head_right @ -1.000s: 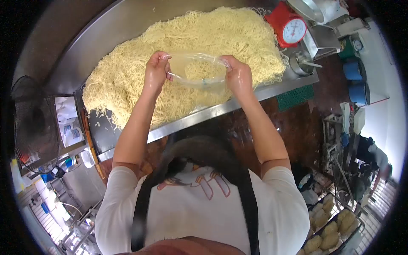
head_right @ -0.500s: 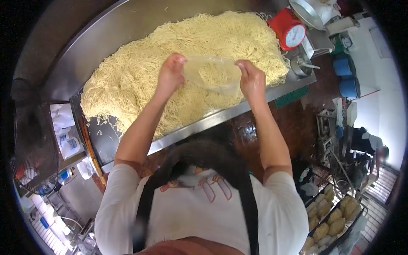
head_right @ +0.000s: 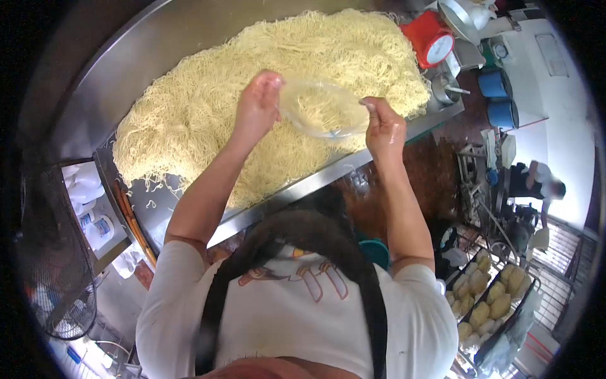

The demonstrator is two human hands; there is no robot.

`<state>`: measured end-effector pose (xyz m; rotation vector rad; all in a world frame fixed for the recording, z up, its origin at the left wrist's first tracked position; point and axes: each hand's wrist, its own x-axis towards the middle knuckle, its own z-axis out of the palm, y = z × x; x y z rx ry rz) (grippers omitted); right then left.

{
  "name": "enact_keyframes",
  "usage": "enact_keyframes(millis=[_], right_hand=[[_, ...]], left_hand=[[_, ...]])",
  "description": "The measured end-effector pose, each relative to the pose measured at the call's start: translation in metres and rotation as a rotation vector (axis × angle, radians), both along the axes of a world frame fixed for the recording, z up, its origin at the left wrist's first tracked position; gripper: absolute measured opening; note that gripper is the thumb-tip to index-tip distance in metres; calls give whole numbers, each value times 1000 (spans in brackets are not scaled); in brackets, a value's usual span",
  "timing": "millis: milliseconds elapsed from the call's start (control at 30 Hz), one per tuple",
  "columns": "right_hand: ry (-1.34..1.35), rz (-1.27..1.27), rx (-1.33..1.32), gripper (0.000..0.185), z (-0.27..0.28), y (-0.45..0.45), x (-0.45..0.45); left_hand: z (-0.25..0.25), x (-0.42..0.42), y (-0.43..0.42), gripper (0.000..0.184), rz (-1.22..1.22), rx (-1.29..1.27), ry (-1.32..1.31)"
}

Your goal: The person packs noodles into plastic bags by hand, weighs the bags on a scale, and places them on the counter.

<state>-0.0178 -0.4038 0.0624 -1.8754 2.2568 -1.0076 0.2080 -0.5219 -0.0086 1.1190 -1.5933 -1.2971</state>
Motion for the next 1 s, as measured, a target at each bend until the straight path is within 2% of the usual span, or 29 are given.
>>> enact_keyframes(millis=[67,167,267,300,333,367,467,533,600,700,800,867,900,1000], right_hand=[[-14,-50,30,10,-3,-1,6],[-77,-58,71,12,1,-6,21],[-87,-72,111,13,-14,-5,27],[-65,-74,129,13,-20,-6,24],[-42,-75,151,13,-24,-9,22],[-71,-37,55,11,-10,-8,32],[-5,-65,219,11,-12,-14,28],[10,0,39,11,-11,-26,25],[-3,7,-17,11,-1,-8,37],[47,-28,119,10,-6,1,35],[54,-18,242,9,-21,4,27],[55,-5,290,8,-23,-1,23],[28,25,143,10,-22,-1,26],[-37,-4,37,10,-2,9,40]], left_hand=[[-2,8,-10,18,50,-9,11],[-7,16,-9,19,8,-253,-96],[-21,24,-18,19,50,-29,42],[-16,30,-18,20,23,21,-43],[-11,30,-16,21,-3,-13,-24],[4,31,-11,21,-20,-39,-7],[-5,38,-5,22,-11,29,-57],[-6,33,-27,22,7,-27,-16],[4,38,-1,23,-19,-73,74],[-11,42,-7,23,27,-15,-1],[-2,47,9,22,-63,-134,-15],[-7,48,10,22,-35,16,6],[-6,47,3,21,-22,81,21],[16,49,23,21,-224,-37,100]])
